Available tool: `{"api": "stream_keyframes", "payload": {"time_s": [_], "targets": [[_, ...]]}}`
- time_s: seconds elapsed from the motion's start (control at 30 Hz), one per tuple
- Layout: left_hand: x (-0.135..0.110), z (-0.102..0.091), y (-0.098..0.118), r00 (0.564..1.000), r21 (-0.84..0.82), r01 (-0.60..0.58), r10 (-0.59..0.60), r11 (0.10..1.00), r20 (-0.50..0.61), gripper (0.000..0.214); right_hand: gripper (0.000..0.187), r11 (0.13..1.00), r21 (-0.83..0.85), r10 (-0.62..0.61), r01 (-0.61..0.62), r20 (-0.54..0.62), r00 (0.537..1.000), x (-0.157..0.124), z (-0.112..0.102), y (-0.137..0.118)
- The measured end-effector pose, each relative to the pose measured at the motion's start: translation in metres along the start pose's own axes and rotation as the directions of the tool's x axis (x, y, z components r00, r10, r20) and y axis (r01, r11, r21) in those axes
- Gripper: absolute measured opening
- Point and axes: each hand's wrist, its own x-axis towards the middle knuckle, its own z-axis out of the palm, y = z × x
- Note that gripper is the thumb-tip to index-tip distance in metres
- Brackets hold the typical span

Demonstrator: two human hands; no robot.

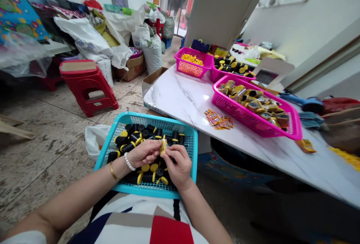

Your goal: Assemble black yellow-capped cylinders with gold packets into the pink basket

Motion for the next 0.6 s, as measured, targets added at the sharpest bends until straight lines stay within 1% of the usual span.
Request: {"api": "stream_keyframes", "payload": {"time_s": [0.07,0.17,0.2,0.27,0.33,0.37,0.47,0.53,0.57,0.6], "targets": [[-0.001,-0.001,0.001,1.000,0.025,-0.005,0.005,1.000,0.013,0.040,0.014,1.000,-0.009,-0.019,0.019,-0.015,1.000,-0.003,0.000,0.001],[-0.001,0.001,0.000,0.998,0.084,-0.051,0.052,0.995,-0.019,0.042,0.013,1.000,0.002,-0.027,0.027,-0.012,1.000,-0.006,0.000,0.002],[-0.002,0.002,0.000,0.995,0.105,-0.086,0.090,0.991,-0.036,0.042,0.013,1.000,0.024,0.003,-0.003,-0.012,1.000,-0.006,0.001,0.002],[-0.002,0.004,0.000,0.979,0.151,-0.182,0.193,0.972,-0.064,0.040,0.019,0.988,0.101,0.121,-0.120,-0.005,0.993,-0.005,0.003,0.001],[-0.003,0.005,0.000,0.955,0.196,-0.268,0.287,0.943,-0.075,0.038,0.027,0.953,0.187,0.241,-0.239,0.012,0.971,-0.004,0.006,-0.001],[-0.004,0.006,0.001,0.944,0.221,-0.299,0.322,0.928,-0.075,0.038,0.028,0.935,0.223,0.278,-0.276,0.021,0.960,-0.003,0.007,-0.002],[-0.008,0.009,0.003,0.924,0.320,-0.338,0.377,0.885,-0.067,0.035,0.023,0.880,0.341,0.325,-0.331,0.075,0.943,0.000,0.011,-0.004],[-0.012,0.010,0.004,0.906,0.401,-0.350,0.415,0.847,-0.087,0.035,0.023,0.831,0.404,0.360,-0.382,0.131,0.924,0.001,0.012,-0.005],[-0.013,0.011,0.004,0.891,0.448,-0.355,0.442,0.821,-0.104,0.036,0.023,0.822,0.404,0.372,-0.402,0.153,0.916,0.002,0.011,-0.006],[-0.015,0.012,0.005,0.873,0.502,-0.356,0.472,0.788,-0.122,0.037,0.022,0.832,0.373,0.376,-0.411,0.167,0.912,0.003,0.010,-0.007]]}}
